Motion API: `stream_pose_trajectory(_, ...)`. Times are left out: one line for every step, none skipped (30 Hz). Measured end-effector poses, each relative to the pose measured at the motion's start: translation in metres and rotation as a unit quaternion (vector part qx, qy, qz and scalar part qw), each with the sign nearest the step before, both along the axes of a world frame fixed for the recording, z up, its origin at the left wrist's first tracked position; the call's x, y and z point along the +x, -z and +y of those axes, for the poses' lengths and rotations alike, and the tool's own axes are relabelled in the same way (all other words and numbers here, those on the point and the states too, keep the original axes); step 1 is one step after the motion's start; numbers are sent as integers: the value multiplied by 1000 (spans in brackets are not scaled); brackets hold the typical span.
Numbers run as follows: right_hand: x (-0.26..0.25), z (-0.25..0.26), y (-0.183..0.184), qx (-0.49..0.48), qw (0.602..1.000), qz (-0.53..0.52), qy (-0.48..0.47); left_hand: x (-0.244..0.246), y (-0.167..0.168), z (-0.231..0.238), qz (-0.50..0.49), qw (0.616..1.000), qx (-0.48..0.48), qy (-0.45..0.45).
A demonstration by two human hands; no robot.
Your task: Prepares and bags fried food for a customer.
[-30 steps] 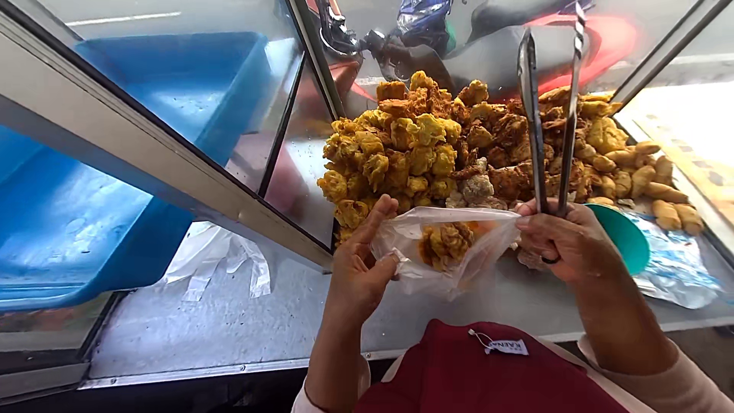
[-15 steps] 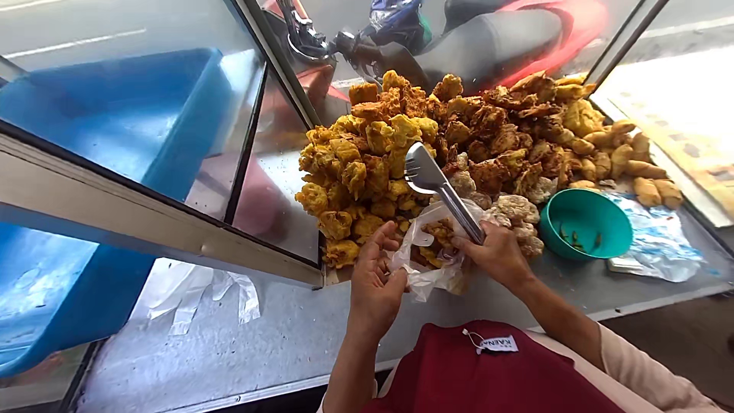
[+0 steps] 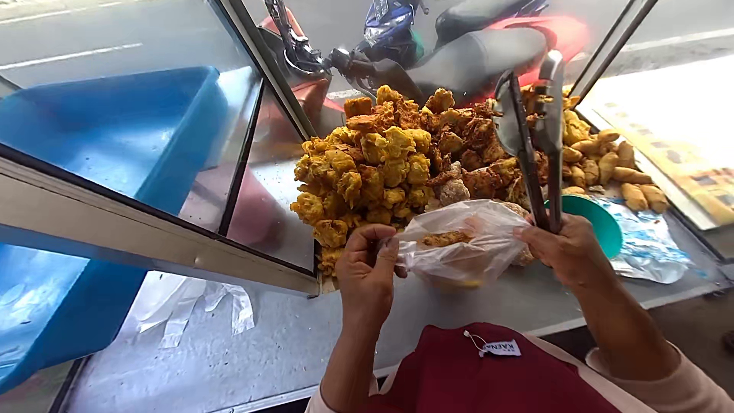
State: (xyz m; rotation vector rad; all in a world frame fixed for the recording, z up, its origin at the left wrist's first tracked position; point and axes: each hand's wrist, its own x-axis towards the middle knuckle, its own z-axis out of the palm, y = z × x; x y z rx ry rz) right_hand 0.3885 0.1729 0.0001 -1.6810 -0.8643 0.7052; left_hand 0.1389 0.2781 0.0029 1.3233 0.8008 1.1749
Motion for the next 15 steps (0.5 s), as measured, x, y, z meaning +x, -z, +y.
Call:
stream_pose_trajectory(4, -1, 5, -29, 1000, 3, 3, 3, 3, 2, 21, 1000, -9, 21)
stream_pose_trajectory(7, -2, 8, -49, 999, -1, 3, 5, 4, 4, 34, 999, -9, 33)
stream_pose_trajectory(9, -2, 8, -53, 998, -13, 8, 6, 4, 5, 43, 998, 5, 39)
stream_pose_trajectory(9, -5, 7, -43, 998, -31, 17, 5, 4, 5, 50, 998, 18, 44)
stream_pose_trajectory(7, -8, 6, -29, 998, -53, 28, 1, 4, 2, 55, 997, 21, 51)
stream_pose_trajectory(6, -11, 2, -16, 996, -83, 35, -2, 3, 0, 61, 996, 23, 63)
stream_pose_trajectory(3, -9, -4, -2, 993, -114, 43, -5, 2, -1, 64, 995, 26, 76)
stream_pose_trajectory(-1, -5, -10, 15, 989, -136, 50, -6, 1, -2, 67, 993, 30, 91)
stream_pose_trajectory(-7, 1, -14, 29, 987, -149, 48, -7, 1, -3, 70, 991, 37, 104)
stream_pose_trajectory(-14, 8, -18, 34, 986, -162, 34, -6, 2, -5, 70, 990, 46, 116)
stream_pose_trajectory(-20, 15, -19, 30, 982, -184, 10, -4, 3, -5, 65, 989, 54, 125)
stream_pose_trajectory(-25, 23, -18, 16, 976, -215, -17, -3, 4, -6, 61, 988, 57, 128)
stream_pose_trajectory(-29, 29, -16, -7, 968, -247, -44, -2, 4, -7, 60, 989, 56, 122)
stream_pose_trajectory(-32, 35, -12, -40, 959, -273, -70, -3, 4, -8, 60, 990, 51, 114)
stream_pose_trajectory(-32, 39, -9, -82, 950, -287, -93, -4, 4, -8, 60, 992, 41, 103)
